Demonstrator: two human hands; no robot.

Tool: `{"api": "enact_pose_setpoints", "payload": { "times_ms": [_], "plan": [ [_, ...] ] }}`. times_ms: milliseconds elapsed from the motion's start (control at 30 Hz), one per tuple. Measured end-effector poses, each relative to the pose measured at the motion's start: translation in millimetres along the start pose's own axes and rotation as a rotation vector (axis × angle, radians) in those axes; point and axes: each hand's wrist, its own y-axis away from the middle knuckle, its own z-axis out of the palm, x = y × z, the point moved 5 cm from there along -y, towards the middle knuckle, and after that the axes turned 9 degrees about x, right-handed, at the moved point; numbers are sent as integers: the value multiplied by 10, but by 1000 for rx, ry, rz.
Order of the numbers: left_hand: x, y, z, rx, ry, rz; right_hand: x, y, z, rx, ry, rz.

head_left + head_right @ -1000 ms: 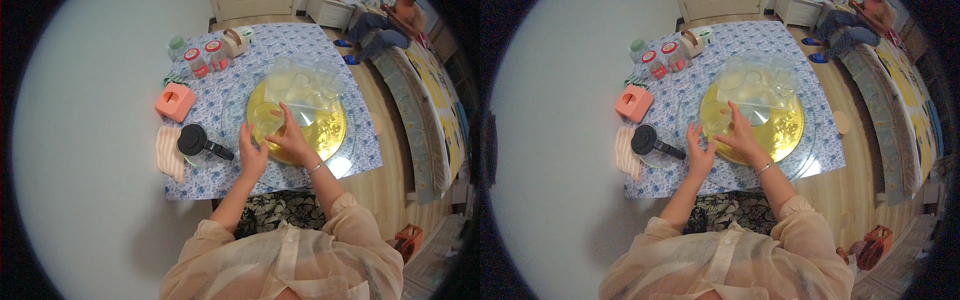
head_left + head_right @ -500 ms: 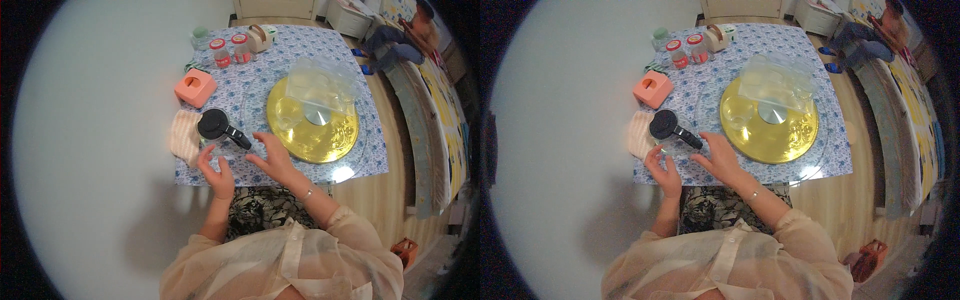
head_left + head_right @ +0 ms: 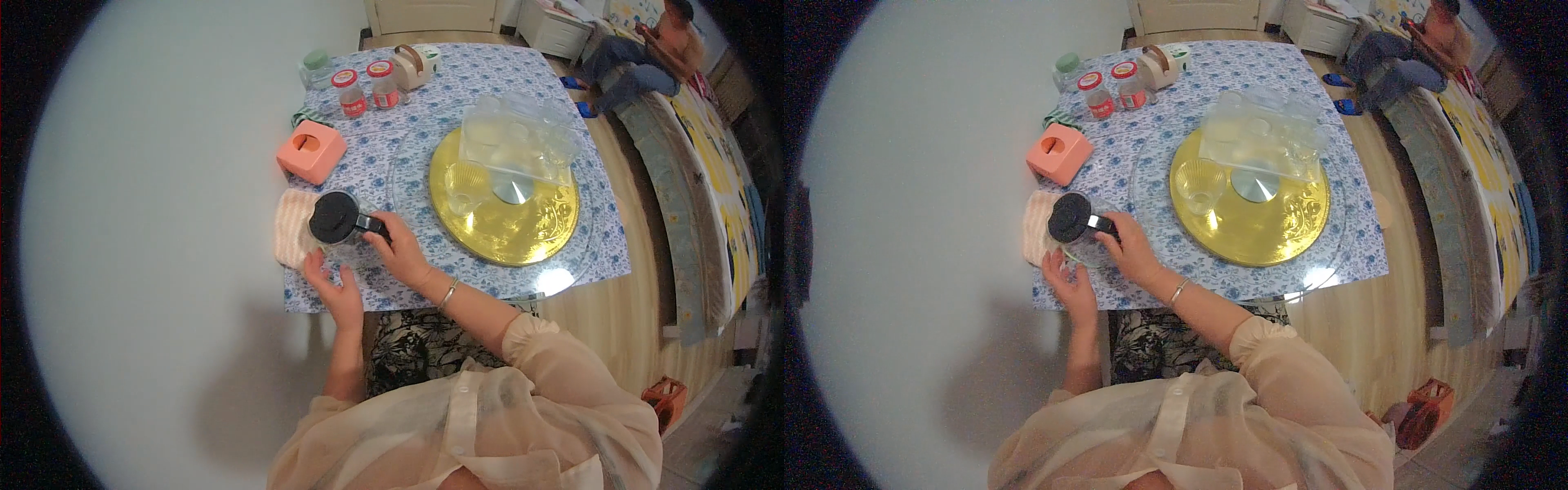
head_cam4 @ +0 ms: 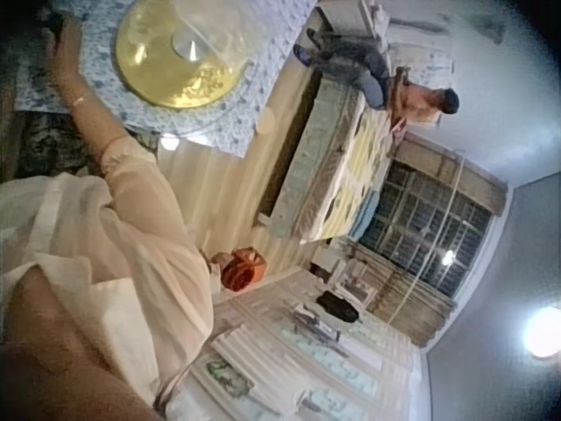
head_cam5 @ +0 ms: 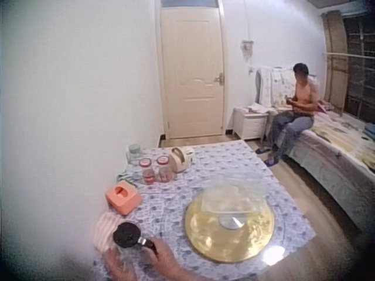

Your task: The person wipes a glass cup with a cloth, places a plastic tray onto the turntable, arranges glass cups onto the tray, and handles a glass teapot.

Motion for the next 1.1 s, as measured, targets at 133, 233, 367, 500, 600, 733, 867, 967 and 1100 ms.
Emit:
{"api": "enact_pose_setpoints", "payload": {
  "times_ms": [133,233,367,500,600,733,867,967,1100],
  "plan": [
    [305,80,-85,30,-12,158,-189,62,-210,-70,-23,58],
    [607,263,-94,-39,-3,297,-464,101,-712,-111,-134,125],
    [1007,636,101,-248,-6,521,-496,232,-1551,-93,-257,265],
    [1340,974,521,-577,54,550,-540,253,-2368,11,-189,262],
    [1400,1116,878,-688,136,565,-419,267,-2789,82,-92,234],
    [1385,1245,1293,-807,79,537,-251,207,-3025,129,-20,278],
    [1327,1259,1554,-775,115,552,-39,117,-3108,141,19,264],
    [1306,1213,1674,-765,119,515,142,59,-3127,156,-24,296],
    [1282,1200,1759,-773,94,483,270,-6,-3148,162,-78,331]
  ]
}}
